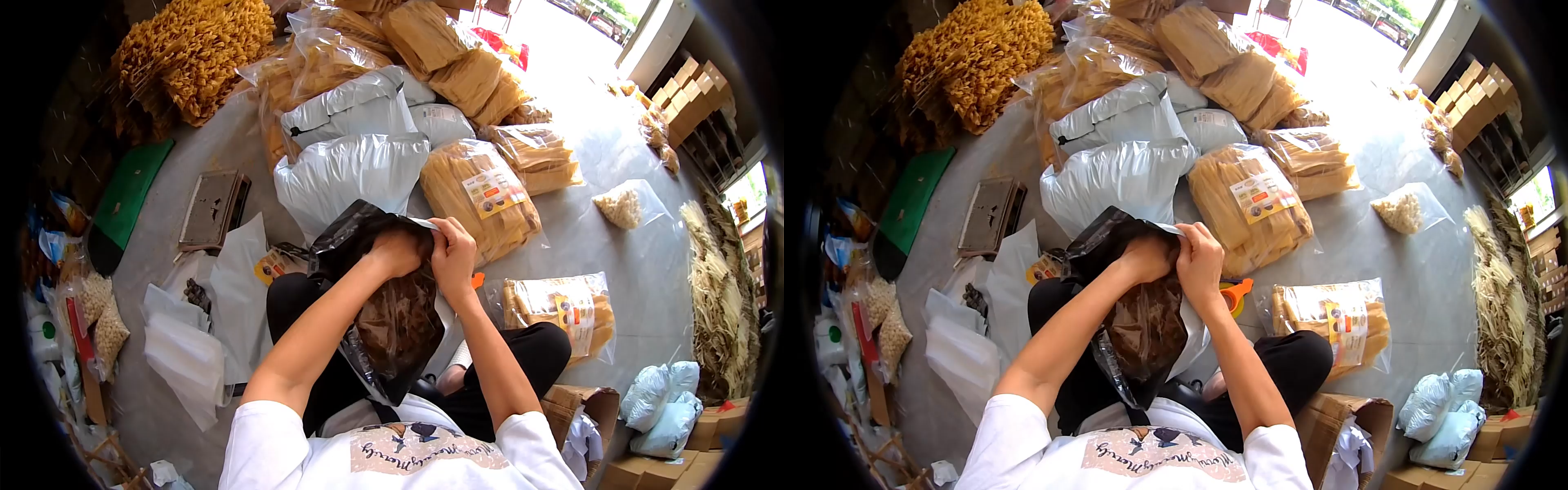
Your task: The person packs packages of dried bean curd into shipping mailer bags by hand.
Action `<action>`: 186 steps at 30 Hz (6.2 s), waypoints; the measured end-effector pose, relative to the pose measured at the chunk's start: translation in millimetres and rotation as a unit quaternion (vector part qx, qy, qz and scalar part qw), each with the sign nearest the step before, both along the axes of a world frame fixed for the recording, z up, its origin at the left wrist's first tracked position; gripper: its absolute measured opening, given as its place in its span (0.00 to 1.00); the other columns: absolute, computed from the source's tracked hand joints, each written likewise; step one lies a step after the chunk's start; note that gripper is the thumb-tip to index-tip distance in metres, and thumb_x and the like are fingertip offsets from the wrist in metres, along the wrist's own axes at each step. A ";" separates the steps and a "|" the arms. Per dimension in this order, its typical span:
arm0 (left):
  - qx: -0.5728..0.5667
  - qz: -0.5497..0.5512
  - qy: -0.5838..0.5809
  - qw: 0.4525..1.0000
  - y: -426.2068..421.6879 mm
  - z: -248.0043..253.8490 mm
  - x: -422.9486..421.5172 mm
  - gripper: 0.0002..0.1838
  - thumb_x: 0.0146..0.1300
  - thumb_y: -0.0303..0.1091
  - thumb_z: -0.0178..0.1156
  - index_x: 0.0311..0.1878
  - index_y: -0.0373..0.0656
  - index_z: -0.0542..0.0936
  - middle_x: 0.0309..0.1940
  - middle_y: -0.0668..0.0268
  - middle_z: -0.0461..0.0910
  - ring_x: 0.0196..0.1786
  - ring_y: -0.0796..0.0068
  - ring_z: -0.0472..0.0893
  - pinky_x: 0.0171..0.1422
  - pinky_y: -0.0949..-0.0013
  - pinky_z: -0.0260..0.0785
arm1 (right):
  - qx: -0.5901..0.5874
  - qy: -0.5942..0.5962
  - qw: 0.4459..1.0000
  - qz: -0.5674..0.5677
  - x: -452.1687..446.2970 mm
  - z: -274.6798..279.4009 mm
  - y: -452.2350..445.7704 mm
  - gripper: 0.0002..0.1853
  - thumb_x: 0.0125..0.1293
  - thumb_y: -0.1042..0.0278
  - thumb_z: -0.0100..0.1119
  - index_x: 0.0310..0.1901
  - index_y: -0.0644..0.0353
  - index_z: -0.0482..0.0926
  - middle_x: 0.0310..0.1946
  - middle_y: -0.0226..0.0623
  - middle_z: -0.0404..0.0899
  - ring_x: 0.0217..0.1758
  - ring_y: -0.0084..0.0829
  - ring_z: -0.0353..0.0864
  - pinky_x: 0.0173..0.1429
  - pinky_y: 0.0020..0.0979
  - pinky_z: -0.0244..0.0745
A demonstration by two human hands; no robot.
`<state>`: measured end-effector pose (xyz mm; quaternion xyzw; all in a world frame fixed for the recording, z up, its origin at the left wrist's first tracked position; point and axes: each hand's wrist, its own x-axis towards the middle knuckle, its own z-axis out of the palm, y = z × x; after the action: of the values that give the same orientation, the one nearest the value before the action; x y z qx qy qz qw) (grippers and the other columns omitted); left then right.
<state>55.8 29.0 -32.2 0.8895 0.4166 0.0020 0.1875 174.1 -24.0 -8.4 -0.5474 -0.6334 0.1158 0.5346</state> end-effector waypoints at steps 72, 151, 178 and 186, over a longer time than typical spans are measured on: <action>0.079 0.127 -0.087 0.985 -95.2 -34.6 13.3 0.05 0.50 0.26 0.54 0.22 0.37 0.76 0.18 0.51 0.78 0.25 0.54 0.81 0.30 0.57 0.74 | -0.238 -0.006 0.940 0.244 -84.7 -128.2 -129.0 0.17 0.54 0.65 0.59 0.44 0.62 0.71 0.43 0.46 0.72 0.48 0.39 0.70 0.53 0.37 0.63; 0.367 0.074 0.046 0.926 -116.8 -86.9 25.2 0.04 0.41 0.30 0.55 0.17 0.45 0.71 0.14 0.64 0.73 0.19 0.74 0.76 0.19 0.73 0.67 | -0.175 0.061 0.974 0.128 9.9 23.5 42.9 0.07 0.56 0.79 0.60 0.38 0.66 0.82 0.26 0.31 0.81 0.30 0.16 0.76 0.37 0.20 0.72; 0.357 0.074 0.058 0.929 -115.6 -85.8 18.4 0.04 0.42 0.29 0.55 0.18 0.46 0.70 0.15 0.66 0.73 0.21 0.75 0.76 0.19 0.74 0.67 | -0.100 0.477 0.873 0.006 20.8 -14.9 29.7 0.10 0.68 0.66 0.51 0.34 0.64 0.75 0.29 0.30 0.76 0.35 0.19 0.76 0.41 0.23 0.75; 0.353 0.075 0.046 0.932 -117.1 -84.2 22.3 0.04 0.44 0.30 0.55 0.18 0.47 0.71 0.15 0.67 0.73 0.21 0.75 0.77 0.20 0.74 0.68 | -0.160 0.208 0.954 0.147 24.0 13.7 46.7 0.10 0.62 0.68 0.59 0.41 0.64 0.81 0.25 0.27 0.78 0.29 0.15 0.72 0.36 0.19 0.69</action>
<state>78.1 -88.1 -116.4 0.8636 0.4629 0.1216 -0.1586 198.1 22.7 5.3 -0.4908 -0.5543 0.4045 0.5369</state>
